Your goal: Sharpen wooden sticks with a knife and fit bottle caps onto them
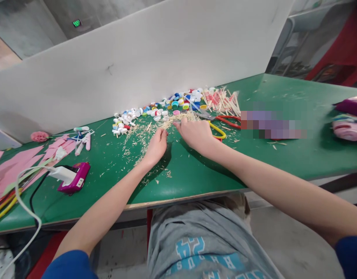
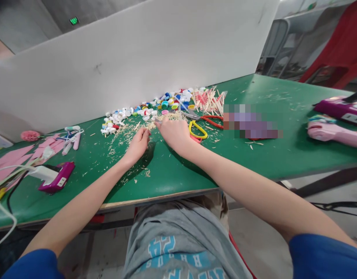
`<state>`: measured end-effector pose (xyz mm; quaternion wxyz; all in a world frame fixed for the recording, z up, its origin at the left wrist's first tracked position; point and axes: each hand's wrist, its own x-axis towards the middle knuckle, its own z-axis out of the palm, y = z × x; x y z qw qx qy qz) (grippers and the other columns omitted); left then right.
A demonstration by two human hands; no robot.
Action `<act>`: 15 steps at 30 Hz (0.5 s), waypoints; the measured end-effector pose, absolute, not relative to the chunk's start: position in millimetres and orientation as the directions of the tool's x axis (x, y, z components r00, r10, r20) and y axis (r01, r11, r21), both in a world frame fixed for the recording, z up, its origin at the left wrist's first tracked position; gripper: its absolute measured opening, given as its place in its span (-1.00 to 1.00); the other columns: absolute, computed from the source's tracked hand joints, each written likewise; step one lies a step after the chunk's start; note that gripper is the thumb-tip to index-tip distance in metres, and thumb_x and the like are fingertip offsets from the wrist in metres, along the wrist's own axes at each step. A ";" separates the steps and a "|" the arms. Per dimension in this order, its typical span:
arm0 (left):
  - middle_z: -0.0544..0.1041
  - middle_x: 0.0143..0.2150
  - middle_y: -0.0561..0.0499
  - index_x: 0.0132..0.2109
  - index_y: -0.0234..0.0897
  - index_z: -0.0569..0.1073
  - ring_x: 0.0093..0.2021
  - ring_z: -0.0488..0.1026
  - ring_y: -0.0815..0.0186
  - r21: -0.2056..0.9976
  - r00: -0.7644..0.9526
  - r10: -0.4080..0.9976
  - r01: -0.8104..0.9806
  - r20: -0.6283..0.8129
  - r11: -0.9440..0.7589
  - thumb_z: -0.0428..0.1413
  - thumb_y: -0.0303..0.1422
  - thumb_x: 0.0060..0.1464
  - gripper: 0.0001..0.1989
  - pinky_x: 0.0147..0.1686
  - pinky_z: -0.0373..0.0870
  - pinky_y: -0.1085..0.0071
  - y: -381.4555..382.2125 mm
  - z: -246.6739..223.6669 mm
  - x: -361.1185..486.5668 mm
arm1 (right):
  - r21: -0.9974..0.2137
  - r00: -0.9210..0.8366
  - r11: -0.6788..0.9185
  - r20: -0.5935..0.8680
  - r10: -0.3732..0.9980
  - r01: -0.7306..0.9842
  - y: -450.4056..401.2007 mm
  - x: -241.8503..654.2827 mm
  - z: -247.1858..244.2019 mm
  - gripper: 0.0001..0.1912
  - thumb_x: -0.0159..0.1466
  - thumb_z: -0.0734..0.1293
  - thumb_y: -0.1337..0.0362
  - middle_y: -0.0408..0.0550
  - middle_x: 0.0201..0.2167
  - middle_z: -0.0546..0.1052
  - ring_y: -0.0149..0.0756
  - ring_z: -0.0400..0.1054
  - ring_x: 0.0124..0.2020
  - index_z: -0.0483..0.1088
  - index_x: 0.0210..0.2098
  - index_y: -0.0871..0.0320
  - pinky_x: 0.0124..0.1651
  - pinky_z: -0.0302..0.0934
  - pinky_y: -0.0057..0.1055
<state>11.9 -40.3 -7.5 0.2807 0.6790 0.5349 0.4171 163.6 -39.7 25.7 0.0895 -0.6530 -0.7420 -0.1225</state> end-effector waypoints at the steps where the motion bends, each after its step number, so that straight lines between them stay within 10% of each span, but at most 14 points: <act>1: 0.25 -0.47 0.11 -0.30 -0.23 0.26 -0.47 0.21 0.41 0.838 0.084 0.961 0.474 0.264 -0.271 -0.13 -0.28 0.35 -0.76 -0.39 0.15 0.45 -38.8 -8.6 12.1 | 0.064 -0.152 0.139 0.300 0.942 0.988 -40.0 162.9 26.2 -0.51 0.42 0.14 -0.04 -0.03 -0.24 0.50 -0.34 0.42 -0.27 0.34 0.08 0.23 -0.16 0.35 -0.27; 15: 0.16 -0.46 0.12 -0.34 -0.22 0.15 -0.48 0.14 0.46 0.909 0.128 0.972 0.347 0.199 -0.231 -0.17 -0.41 0.30 -0.81 -0.42 0.20 0.51 -48.7 3.6 19.6 | 0.085 -0.385 0.376 0.241 0.891 0.923 -41.8 162.7 25.6 -0.54 0.40 0.18 -0.02 -0.05 -0.22 0.50 -0.34 0.42 -0.26 0.35 0.06 0.21 -0.13 0.37 -0.23</act>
